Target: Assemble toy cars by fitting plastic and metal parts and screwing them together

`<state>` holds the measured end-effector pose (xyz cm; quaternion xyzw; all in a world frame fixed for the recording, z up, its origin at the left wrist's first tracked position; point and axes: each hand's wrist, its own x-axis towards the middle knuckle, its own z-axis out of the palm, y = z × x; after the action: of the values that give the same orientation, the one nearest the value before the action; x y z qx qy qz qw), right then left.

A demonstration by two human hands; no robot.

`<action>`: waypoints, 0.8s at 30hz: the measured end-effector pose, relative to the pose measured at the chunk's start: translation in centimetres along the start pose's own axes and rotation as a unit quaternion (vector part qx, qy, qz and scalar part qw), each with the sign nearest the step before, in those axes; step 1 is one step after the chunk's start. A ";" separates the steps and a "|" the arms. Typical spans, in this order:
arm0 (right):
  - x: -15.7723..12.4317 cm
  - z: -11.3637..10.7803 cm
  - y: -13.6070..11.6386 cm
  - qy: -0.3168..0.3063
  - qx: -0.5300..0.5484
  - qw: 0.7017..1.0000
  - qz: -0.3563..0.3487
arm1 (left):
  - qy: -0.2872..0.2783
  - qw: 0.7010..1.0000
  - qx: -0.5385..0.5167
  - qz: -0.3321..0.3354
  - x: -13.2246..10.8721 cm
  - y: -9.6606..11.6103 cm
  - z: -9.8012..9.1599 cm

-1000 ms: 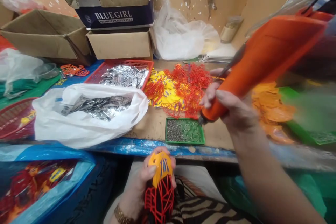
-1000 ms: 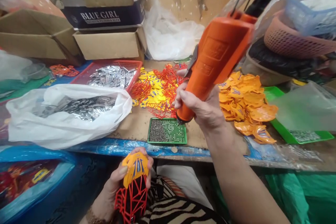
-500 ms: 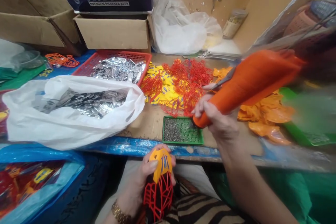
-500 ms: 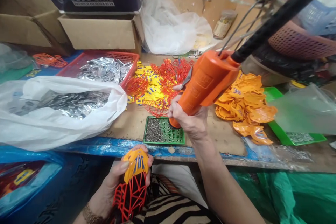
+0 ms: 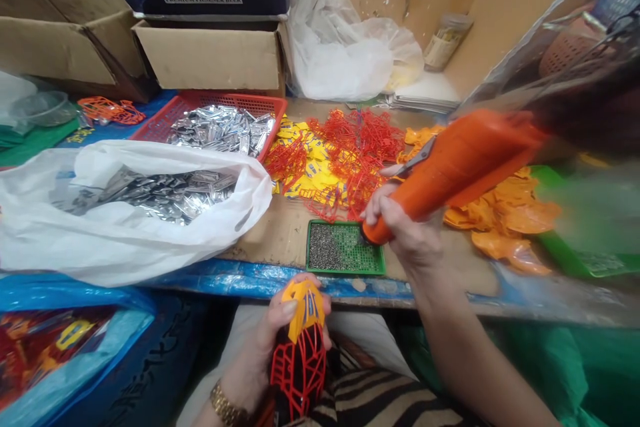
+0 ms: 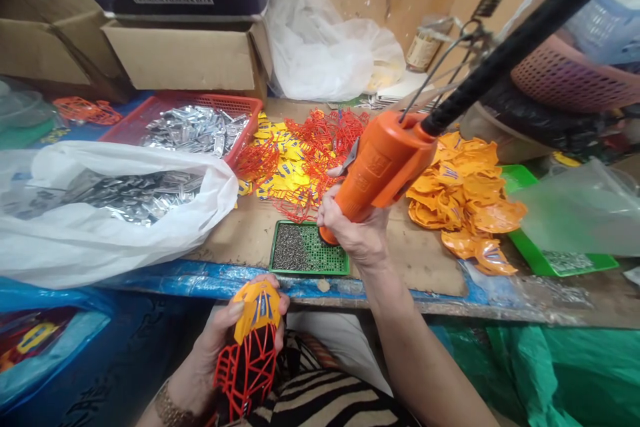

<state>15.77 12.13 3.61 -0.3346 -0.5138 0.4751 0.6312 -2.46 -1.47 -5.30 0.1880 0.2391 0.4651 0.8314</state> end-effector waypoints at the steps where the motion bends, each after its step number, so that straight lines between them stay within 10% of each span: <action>1: 0.0 0.0 0.0 0.001 -0.001 1.000 0.000 | 0.000 1.000 -0.001 0.000 0.0 0.0 0.0; 24: -0.2 0.2 0.3 0.010 -0.041 0.999 -0.010 | 0.040 0.999 0.000 0.006 -0.3 0.0 1.0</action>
<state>15.46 12.02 3.29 -0.3604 -0.5296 0.4438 0.6266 -2.02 -1.80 -4.39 0.1708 0.2711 0.4774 0.8182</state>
